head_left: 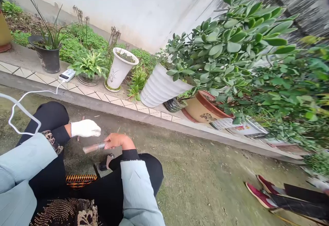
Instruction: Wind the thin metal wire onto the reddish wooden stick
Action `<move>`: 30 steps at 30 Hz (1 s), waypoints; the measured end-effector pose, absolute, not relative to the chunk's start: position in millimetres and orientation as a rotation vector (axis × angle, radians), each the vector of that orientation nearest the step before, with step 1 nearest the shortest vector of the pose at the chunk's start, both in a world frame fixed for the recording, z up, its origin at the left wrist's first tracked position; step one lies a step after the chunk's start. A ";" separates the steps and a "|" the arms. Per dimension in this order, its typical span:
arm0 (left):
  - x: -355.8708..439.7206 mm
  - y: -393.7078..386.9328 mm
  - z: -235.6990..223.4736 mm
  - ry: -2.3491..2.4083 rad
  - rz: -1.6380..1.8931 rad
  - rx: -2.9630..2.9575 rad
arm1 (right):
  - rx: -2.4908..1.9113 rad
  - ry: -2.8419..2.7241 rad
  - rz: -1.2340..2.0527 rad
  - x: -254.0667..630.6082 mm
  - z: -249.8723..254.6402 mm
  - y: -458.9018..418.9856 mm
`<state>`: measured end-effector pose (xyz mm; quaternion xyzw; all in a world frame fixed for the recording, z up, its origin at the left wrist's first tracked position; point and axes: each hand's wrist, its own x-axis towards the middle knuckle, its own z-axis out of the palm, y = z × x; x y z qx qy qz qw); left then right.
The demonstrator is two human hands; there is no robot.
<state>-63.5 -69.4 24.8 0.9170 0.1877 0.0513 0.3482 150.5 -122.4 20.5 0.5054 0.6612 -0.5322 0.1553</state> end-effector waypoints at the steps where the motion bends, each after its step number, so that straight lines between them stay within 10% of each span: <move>1: -62.9 -67.4 27.1 0.459 0.144 2.268 | 1.304 1.893 -1.735 155.0 25.8 -124.9; 6: -56.9 -64.0 23.0 0.444 0.338 1.745 | 1.703 2.322 -2.469 181.3 50.4 -134.8; 13: -51.2 -72.6 12.2 0.687 0.266 2.028 | 2.533 2.082 -2.649 186.8 23.8 -120.5; 17: -54.9 -76.3 15.1 0.691 0.185 2.320 | 2.744 1.940 -2.399 186.6 2.3 -109.9; 24: -59.1 -78.4 15.5 0.625 0.093 2.515 | 2.557 2.030 -0.901 165.6 -6.7 -104.7; 30: -73.5 -61.8 12.0 0.767 0.180 2.288 | 1.607 2.183 -1.289 146.2 7.0 -117.4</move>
